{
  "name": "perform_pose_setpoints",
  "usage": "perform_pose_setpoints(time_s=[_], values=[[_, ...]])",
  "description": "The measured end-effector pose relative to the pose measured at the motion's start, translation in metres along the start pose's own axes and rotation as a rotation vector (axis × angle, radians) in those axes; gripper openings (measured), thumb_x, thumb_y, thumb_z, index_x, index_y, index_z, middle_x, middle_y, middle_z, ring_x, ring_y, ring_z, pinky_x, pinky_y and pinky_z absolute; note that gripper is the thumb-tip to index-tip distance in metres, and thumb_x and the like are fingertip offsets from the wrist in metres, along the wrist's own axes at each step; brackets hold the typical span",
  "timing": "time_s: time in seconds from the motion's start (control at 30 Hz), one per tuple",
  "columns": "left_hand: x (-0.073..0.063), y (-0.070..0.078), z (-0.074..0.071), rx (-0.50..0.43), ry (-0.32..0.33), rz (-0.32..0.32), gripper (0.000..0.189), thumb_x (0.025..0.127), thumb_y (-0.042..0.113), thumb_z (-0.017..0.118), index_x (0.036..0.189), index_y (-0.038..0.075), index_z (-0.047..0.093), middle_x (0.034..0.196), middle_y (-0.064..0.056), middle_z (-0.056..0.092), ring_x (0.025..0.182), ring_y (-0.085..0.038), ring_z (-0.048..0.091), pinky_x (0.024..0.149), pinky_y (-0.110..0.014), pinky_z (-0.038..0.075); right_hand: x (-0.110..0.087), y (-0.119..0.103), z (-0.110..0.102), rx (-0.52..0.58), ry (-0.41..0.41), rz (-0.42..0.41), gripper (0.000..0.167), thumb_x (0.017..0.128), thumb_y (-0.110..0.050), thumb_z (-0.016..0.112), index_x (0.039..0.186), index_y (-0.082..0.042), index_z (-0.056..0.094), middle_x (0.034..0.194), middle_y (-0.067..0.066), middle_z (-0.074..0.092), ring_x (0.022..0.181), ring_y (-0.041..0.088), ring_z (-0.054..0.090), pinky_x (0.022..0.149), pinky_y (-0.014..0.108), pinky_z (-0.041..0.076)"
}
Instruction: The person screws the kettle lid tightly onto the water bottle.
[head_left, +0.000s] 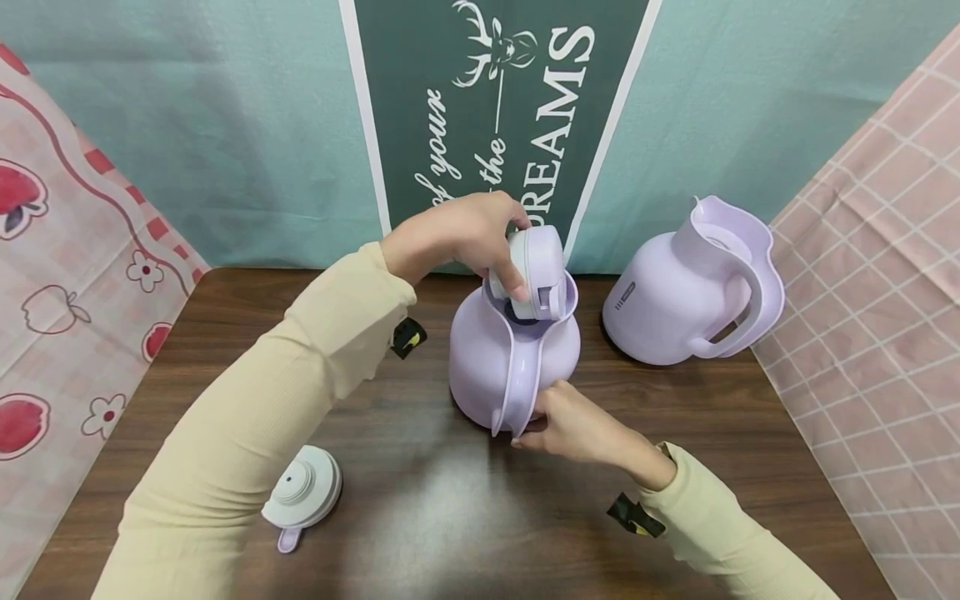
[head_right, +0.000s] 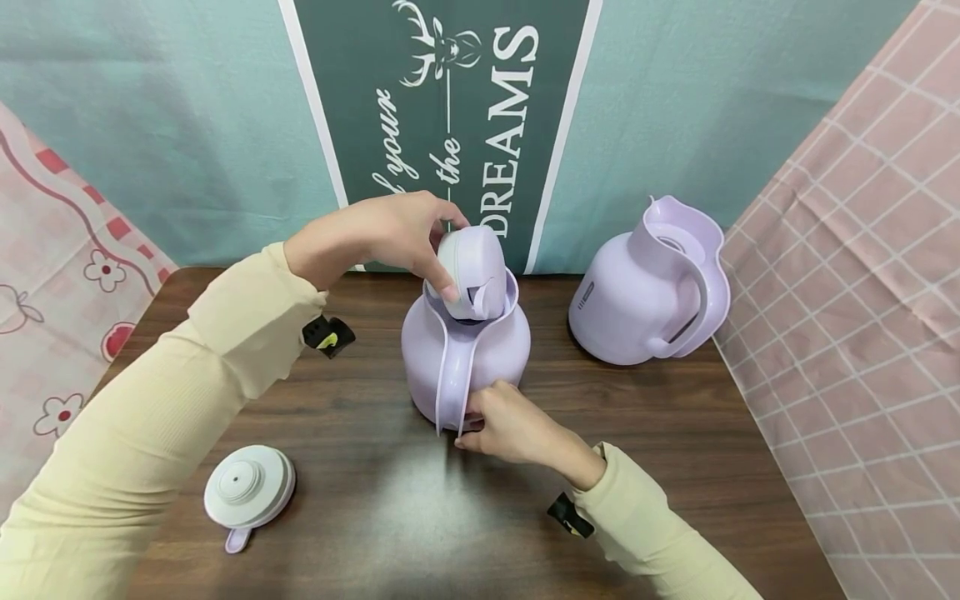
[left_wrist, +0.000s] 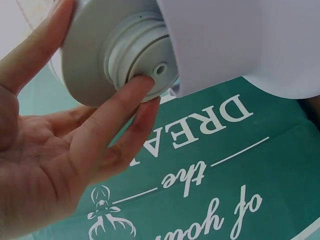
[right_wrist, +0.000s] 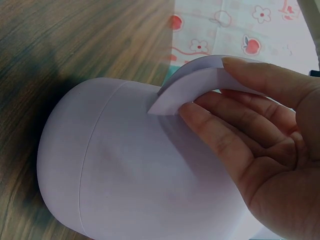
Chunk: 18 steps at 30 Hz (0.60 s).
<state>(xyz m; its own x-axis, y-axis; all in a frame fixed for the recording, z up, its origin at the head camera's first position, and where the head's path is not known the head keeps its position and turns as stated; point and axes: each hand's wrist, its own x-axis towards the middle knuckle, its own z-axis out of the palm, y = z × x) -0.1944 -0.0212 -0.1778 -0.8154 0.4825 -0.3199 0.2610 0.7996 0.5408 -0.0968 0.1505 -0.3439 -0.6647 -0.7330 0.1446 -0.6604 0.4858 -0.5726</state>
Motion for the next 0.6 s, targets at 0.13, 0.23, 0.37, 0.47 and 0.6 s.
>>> perform_pose_setpoints(time_s=[0.13, 0.23, 0.37, 0.47, 0.6], values=[[-0.0008, 0.0012, -0.0018, -0.051, -0.001, 0.018, 0.084, 0.065, 0.018, 0.083, 0.136, 0.006, 0.039, 0.125, -0.008, 0.046, 0.087, -0.017, 0.058, 0.067, -0.023, 0.050, -0.0006, -0.0002, 0.0000, -0.002, 0.001, 0.005, 0.011, 0.068, -0.006, 0.077, 0.075, -0.011, 0.069, 0.071, -0.010, 0.061, 0.068, 0.003, 0.050, 0.063, 0.022, 0.046], [-0.0014, 0.0020, -0.0021, -0.070, -0.002, 0.028, 0.081, 0.066, 0.017, 0.083, 0.134, 0.005, 0.040, 0.117, -0.008, 0.049, 0.086, -0.017, 0.056, 0.067, -0.023, 0.050, -0.0007, -0.0001, 0.0001, -0.007, 0.000, 0.002, 0.011, 0.068, -0.006, 0.077, 0.075, -0.011, 0.069, 0.070, -0.011, 0.061, 0.068, 0.003, 0.050, 0.063, 0.021, 0.045], [-0.0017, 0.0027, -0.0016, -0.099, -0.003, 0.036, 0.078, 0.066, 0.015, 0.082, 0.132, 0.004, 0.041, 0.109, -0.009, 0.050, 0.087, -0.016, 0.054, 0.068, -0.024, 0.050, -0.0005, 0.0000, 0.0005, -0.010, 0.000, -0.003, 0.011, 0.068, -0.007, 0.077, 0.073, -0.011, 0.069, 0.069, -0.011, 0.061, 0.066, 0.002, 0.049, 0.061, 0.021, 0.045], [-0.0012, 0.0031, -0.0002, -0.133, -0.015, 0.043, 0.076, 0.067, 0.012, 0.082, 0.130, 0.002, 0.042, 0.109, -0.010, 0.049, 0.090, -0.017, 0.053, 0.070, -0.025, 0.050, -0.0006, -0.0001, 0.0006, -0.008, 0.001, -0.003, 0.011, 0.068, -0.007, 0.077, 0.073, -0.011, 0.069, 0.069, -0.011, 0.061, 0.066, 0.002, 0.049, 0.061, 0.021, 0.045], [0.0003, 0.0025, 0.0020, -0.174, -0.034, 0.047, 0.075, 0.067, 0.009, 0.081, 0.130, 0.002, 0.041, 0.110, -0.011, 0.048, 0.092, -0.018, 0.052, 0.071, -0.025, 0.050, -0.0011, -0.0004, 0.0000, -0.008, 0.000, -0.004, 0.011, 0.068, -0.007, 0.077, 0.075, -0.011, 0.069, 0.070, -0.011, 0.062, 0.067, 0.002, 0.051, 0.062, 0.022, 0.045]])
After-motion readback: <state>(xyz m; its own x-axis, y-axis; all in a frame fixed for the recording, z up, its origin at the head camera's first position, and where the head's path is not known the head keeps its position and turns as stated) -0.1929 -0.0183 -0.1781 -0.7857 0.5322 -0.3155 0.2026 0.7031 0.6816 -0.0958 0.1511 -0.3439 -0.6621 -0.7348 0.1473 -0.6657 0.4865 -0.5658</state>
